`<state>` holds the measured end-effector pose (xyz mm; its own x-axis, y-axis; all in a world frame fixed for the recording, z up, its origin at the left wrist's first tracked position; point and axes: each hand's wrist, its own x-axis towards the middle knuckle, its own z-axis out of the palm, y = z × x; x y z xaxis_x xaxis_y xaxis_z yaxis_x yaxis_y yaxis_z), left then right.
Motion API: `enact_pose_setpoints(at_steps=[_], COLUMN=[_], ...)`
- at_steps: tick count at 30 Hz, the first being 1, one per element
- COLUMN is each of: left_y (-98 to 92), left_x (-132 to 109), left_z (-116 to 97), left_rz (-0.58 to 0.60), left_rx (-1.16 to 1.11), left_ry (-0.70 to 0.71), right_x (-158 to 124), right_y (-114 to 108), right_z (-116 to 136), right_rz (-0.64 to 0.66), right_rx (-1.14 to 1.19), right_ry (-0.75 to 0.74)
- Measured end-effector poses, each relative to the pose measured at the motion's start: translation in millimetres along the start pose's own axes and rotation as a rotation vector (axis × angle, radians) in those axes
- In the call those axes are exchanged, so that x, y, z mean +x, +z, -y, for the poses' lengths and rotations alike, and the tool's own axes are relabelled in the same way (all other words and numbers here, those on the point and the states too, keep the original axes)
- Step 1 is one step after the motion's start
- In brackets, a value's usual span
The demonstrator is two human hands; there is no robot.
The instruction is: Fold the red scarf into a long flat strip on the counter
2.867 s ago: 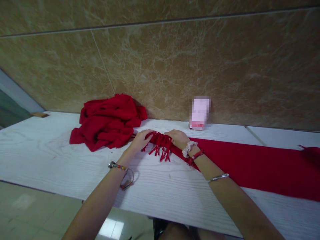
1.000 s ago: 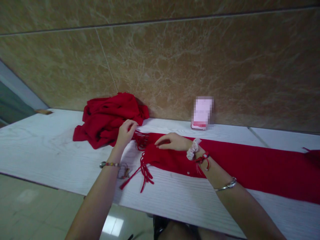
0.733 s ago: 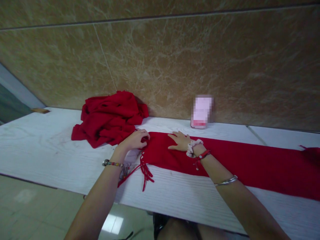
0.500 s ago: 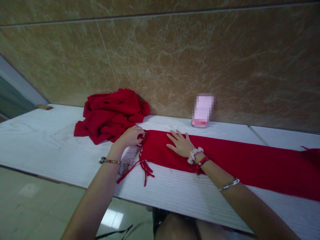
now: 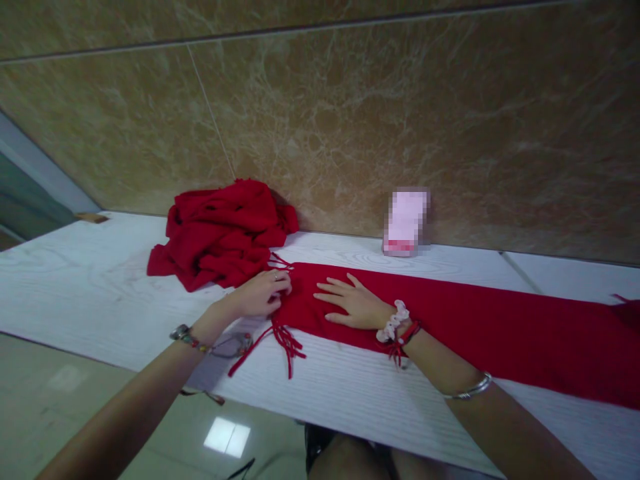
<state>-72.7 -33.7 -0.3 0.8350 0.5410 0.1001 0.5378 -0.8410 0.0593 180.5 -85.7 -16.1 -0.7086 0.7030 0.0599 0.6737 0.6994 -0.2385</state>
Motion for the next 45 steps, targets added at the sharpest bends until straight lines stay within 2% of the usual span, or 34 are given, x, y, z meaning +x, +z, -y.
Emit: enact_pose_setpoints(at_steps=[3,5,9,12,15,20,23,26,31,35,38,45], left_y=[-8.0,-12.4,-8.8,-1.4,1.0,-0.9,1.2,3.0,-1.7,-7.2,-10.9,-23.5], left_x=[-17,-22,-9,5,10,4,2,2,2,-4,-11,-9], left_z=[18,23,10,1,7,19,13,8,9,-5,-18,-20], left_rz=[0.051,0.024,-0.062,-0.024,0.002,0.0,-0.027,-0.005,-0.011,-0.039,0.042,0.141], left_rx=[0.092,0.09,0.022,0.001,0.017,0.049,0.029,-0.006,-0.009,-0.087,-0.099,-0.032], left_ry=[-0.019,-0.036,-0.02,0.002,-0.025,-0.064,-0.007,0.037,-0.017,-0.025,0.007,0.064], right_x=[0,1,1,1,0,1,1,1,0,0,2,10], right_y=[-1,-1,0,1,2,2,2,2,2,0,1,13], right_z=[0,1,0,-2,-3,-3,-3,-4,-2,6,11,20], right_rz=[-0.006,-0.01,-0.023,-0.033,-0.038,-0.048,-0.043,-0.038,-0.103,-0.238,-0.22,-0.303], right_rx=[0.004,0.009,0.011,0.011,0.017,0.021,0.02,0.023,0.028,0.067,0.074,0.086], right_ry=[0.016,0.02,0.019,0.012,0.008,0.0,0.004,0.007,-0.015,-0.165,-0.262,-0.125])
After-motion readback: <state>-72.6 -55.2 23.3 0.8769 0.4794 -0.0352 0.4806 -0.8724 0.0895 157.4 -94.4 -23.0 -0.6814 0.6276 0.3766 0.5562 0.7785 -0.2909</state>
